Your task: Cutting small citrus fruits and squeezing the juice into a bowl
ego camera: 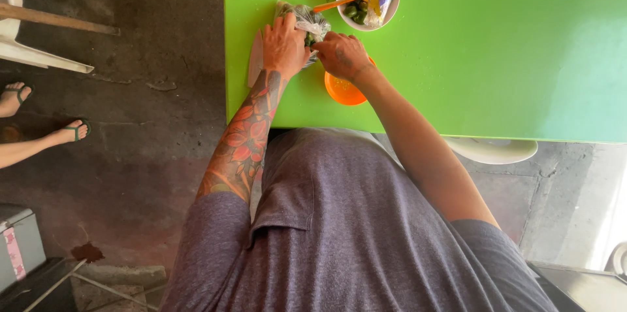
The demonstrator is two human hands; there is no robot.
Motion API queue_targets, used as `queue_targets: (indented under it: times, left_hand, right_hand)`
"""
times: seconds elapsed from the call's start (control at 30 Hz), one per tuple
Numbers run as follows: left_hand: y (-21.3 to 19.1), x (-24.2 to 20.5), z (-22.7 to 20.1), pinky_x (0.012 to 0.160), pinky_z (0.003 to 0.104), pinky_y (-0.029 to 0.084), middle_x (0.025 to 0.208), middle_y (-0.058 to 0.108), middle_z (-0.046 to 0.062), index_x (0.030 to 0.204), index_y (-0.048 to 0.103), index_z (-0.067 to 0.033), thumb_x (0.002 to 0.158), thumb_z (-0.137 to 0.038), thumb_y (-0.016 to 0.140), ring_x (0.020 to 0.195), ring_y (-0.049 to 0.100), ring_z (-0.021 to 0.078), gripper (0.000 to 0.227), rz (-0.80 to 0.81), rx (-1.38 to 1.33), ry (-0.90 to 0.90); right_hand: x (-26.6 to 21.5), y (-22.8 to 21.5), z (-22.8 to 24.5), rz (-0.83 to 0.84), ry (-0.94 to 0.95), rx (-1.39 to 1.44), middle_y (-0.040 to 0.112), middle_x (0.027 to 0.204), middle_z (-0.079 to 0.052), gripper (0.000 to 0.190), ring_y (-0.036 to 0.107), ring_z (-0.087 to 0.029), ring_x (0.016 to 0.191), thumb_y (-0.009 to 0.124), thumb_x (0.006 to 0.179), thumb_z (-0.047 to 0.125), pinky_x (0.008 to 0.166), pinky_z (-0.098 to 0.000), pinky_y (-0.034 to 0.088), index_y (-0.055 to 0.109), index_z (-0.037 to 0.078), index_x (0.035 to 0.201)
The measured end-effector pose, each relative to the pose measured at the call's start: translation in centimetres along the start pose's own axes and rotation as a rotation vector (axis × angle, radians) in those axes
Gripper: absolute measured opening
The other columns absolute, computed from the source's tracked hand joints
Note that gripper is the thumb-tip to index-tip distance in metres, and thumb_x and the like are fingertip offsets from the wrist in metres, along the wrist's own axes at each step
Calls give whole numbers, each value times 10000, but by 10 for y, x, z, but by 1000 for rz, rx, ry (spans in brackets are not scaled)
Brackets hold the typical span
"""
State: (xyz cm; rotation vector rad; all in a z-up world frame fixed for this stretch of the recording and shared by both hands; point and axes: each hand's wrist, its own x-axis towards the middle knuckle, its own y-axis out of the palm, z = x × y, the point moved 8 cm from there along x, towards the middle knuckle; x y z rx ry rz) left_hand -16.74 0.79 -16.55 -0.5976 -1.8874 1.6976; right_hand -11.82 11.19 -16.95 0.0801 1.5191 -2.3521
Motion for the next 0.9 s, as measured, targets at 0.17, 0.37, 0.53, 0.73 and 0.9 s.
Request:
queue_targets:
  times: [0.17,0.37,0.53,0.73,0.9]
  left_hand:
    - [-68,-16,-15,689,453,508,1134,532,98,984,676,-61,757,-305,869,947,589,279,385,-129,-217,-3]
    - [-94,-54,-12,819,454,545,1174,589,120,1142,629,-64,754,-208,856,1032,654,321,472,-356,-419,-29]
    - [-38,-125,40,822,454,578,1038,643,162,1191,605,-54,948,-299,759,947,696,346,378,-3,-381,-384]
    - [28,-179,61,698,546,612,962,658,150,1207,541,-138,848,-273,798,862,735,414,462,211,-200,-472]
    - [25,-191,81,804,596,571,997,660,197,1183,486,-134,888,-184,516,897,706,498,300,118,-567,-817]
  right_hand:
    - [-12,-18,-10,-35,278,708,760,1118,-57,359,710,-220,981,629,933,342,859,-403,515,694,155,1233]
    - [-43,-22,1,-148,169,1438,591,960,-59,279,614,-146,859,676,954,67,778,-271,558,596,8,1215]
    - [-90,-41,-6,-269,149,1917,640,1172,-190,399,733,-299,1059,539,977,-102,952,-372,659,513,-83,1375]
    - [-122,-51,-21,-332,54,2092,640,1241,-198,450,709,-344,1124,502,962,-132,1001,-416,633,532,-69,1407]
    - [-136,-65,-26,-426,30,2069,638,1225,-180,406,726,-289,1061,604,970,-42,963,-356,645,525,-7,1367]
